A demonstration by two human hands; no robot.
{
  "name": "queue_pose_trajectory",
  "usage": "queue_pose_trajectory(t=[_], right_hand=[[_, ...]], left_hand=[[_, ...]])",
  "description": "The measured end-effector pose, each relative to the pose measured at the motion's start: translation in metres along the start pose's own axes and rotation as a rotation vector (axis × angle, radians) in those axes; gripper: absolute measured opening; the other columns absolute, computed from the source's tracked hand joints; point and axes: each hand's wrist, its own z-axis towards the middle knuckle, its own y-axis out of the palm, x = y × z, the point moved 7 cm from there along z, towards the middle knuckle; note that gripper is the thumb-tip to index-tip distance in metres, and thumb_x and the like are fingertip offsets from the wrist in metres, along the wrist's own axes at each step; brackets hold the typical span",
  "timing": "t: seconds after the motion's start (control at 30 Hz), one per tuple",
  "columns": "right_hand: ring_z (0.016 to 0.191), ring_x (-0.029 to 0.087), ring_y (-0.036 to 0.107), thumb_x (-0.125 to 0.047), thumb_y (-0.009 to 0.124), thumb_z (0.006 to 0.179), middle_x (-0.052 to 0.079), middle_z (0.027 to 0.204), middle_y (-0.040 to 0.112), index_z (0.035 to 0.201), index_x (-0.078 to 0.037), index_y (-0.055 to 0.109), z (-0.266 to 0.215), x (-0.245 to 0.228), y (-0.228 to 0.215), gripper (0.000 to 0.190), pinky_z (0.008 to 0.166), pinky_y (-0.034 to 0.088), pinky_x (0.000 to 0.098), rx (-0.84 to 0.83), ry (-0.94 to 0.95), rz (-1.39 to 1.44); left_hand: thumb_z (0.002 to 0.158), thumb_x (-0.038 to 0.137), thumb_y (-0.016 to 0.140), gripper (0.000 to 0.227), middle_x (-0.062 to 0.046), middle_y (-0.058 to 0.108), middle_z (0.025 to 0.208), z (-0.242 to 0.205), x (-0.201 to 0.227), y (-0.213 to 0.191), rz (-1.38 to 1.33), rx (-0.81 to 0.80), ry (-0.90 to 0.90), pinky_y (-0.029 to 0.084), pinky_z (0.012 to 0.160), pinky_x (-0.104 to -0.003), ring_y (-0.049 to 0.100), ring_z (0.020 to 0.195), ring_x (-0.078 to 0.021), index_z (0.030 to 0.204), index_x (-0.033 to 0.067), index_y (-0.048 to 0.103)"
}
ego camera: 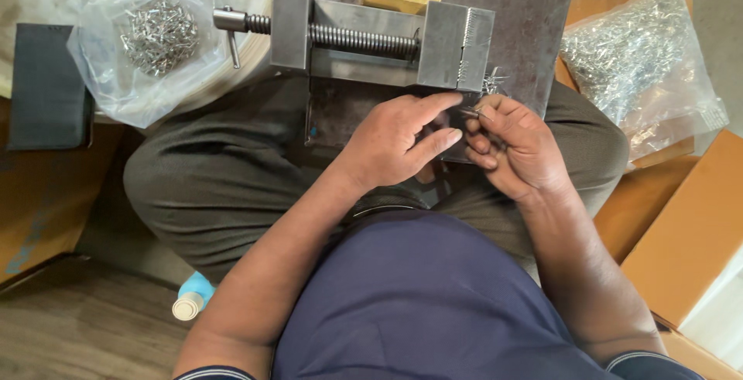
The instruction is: The person sits cross-legged on the floor and sorts small metal nails by hand. They pick up nails from a pile on a metal plate, inspect them, and place them into a plastic bag. The person also adjusts a metal clamp on the plate and handles a small yellow block.
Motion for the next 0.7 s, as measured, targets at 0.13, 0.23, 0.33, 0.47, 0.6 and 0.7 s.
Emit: queue_pose_trajectory(t=[0.13,0.23,0.33,0.47,0.6,0.7], right_hand=[[0.073,0.012,0.056,-0.012,0.059,0.106,0.008,0.094,0.065,0.106,-0.003,0.059,-0.001,0.006,0.014,0.010,0.058,0.043,0.0230,-0.002,0.048,0.030],[0.073,0.012,0.057,-0.012,0.059,0.107,0.007,0.094,0.064,0.107,-0.003,0.059,-0.001,0.005,0.026,0.009,0.059,0.043,0.0233,-0.031,0.050,0.043],[0.073,0.011,0.056,-0.013,0.059,0.108,0.006,0.093,0.064,0.107,-0.004,0.059,-0.001,0.005,0.036,0.009,0.059,0.043,0.0231,-0.024,0.020,0.022],[0.071,0.009,0.056,-0.014,0.061,0.106,0.003,0.091,0.063,0.105,-0.005,0.058,-0.001,0.004,0.026,0.010,0.059,0.044,0.0237,0.121,-0.122,-0.213],[0.072,0.007,0.055,-0.015,0.062,0.109,0.003,0.090,0.062,0.110,-0.003,0.058,-0.009,0.007,0.023,0.012,0.065,0.045,0.0223,0.053,-0.260,-0.391],[0.075,0.006,0.055,-0.015,0.060,0.111,0.001,0.089,0.062,0.112,-0.003,0.057,-0.013,0.010,0.019,0.013,0.069,0.046,0.0222,0.020,-0.338,-0.538]], left_hand=[[0.101,0.026,0.068,0.032,-0.013,0.073,0.103,0.000,0.000,0.004,0.059,-0.001,0.044,0.055,0.085,-0.043,0.070,0.097,-0.0327,0.127,0.0079,0.065],[0.103,0.026,0.067,0.025,-0.013,0.074,0.103,0.000,-0.002,0.006,0.067,-0.016,0.044,0.055,0.087,-0.043,0.070,0.098,-0.0334,0.123,0.0099,0.067],[0.102,0.027,0.066,0.028,-0.014,0.074,0.102,0.000,0.000,0.005,0.052,-0.035,0.024,0.054,0.086,-0.045,0.069,0.096,-0.0354,0.123,0.0079,0.066],[0.100,0.035,0.064,0.042,-0.015,0.073,0.102,0.005,0.014,-0.004,0.032,0.007,0.018,0.054,0.084,-0.044,0.069,0.095,-0.0360,0.129,0.0041,0.063],[0.097,0.048,0.062,0.050,-0.015,0.073,0.093,0.010,0.014,-0.001,-0.041,-0.124,-0.131,0.056,0.080,-0.042,0.071,0.088,-0.0341,0.122,0.0054,0.067],[0.099,0.051,0.060,0.047,-0.014,0.074,0.094,0.012,0.012,0.004,-0.035,-0.165,-0.208,0.057,0.081,-0.040,0.073,0.088,-0.0323,0.113,0.0078,0.071]])
